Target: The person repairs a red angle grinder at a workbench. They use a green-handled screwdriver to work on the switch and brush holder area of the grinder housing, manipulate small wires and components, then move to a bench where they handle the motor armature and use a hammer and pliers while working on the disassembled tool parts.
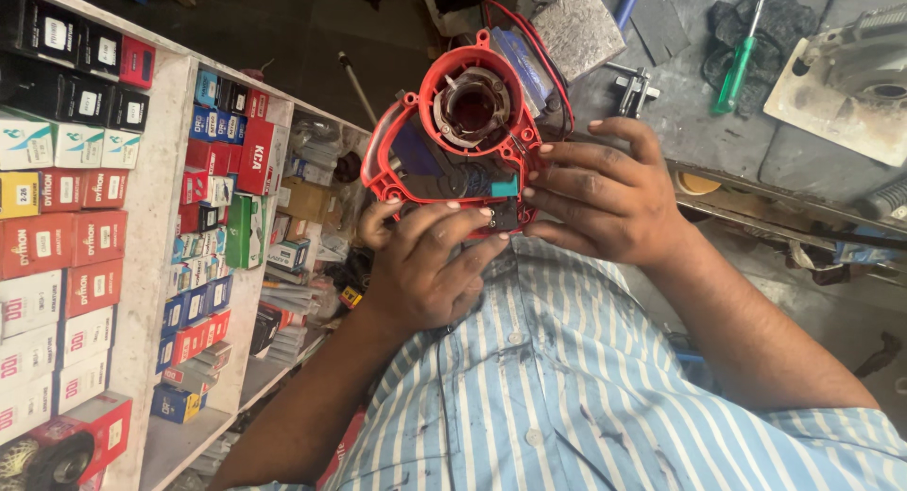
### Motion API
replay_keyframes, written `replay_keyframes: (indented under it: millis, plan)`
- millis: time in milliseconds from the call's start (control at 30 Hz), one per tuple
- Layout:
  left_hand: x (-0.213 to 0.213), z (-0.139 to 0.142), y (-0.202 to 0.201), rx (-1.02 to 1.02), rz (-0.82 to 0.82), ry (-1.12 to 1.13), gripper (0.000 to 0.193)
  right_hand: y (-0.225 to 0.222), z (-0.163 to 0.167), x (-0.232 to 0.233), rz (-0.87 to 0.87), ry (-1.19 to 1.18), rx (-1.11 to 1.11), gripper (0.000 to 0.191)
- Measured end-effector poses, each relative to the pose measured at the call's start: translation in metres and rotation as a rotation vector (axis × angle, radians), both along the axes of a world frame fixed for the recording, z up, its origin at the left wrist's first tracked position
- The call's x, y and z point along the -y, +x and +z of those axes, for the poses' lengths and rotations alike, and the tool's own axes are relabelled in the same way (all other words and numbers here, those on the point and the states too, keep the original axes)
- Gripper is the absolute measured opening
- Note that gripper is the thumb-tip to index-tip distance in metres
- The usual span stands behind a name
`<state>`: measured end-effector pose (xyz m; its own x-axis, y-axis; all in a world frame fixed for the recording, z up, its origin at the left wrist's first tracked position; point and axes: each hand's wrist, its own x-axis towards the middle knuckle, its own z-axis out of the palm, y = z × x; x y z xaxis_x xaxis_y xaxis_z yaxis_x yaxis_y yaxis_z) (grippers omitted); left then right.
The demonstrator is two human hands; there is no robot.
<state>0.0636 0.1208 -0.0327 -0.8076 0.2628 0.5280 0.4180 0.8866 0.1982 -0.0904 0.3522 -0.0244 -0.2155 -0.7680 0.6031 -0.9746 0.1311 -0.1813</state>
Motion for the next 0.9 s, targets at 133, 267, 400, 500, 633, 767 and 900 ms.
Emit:
replay_keyframes:
  millis: [133,267,400,500,633,767,900]
  plan:
    - [0.001,-0.001,-0.005,-0.053,0.023,0.02,0.013,0.004,-0.003,-0.002,-0.01,-0.019,-0.016,0.03]
    - [0.007,0.002,-0.007,-0.079,0.024,-0.009,0.017,0.003,-0.009,-0.002,0.031,-0.05,-0.015,0.031]
    - [0.007,0.006,-0.007,0.006,-0.017,0.144,0.02,0.001,-0.017,0.0,0.03,-0.091,-0.031,0.033]
    - [0.003,0.009,-0.009,0.026,-0.001,0.191,0.019,-0.001,-0.023,0.002,0.048,-0.126,-0.013,0.033]
    - [-0.003,0.013,-0.014,0.046,0.009,0.177,0.02,-0.001,-0.028,0.003,0.048,-0.153,0.065,0.034]
    - [-0.011,0.025,-0.017,0.096,0.059,0.165,0.017,0.002,-0.029,0.004,0.026,-0.16,0.071,0.033]
    - [-0.014,0.044,-0.021,0.127,0.142,0.172,0.017,0.002,-0.028,0.004,0.018,-0.15,0.055,0.034]
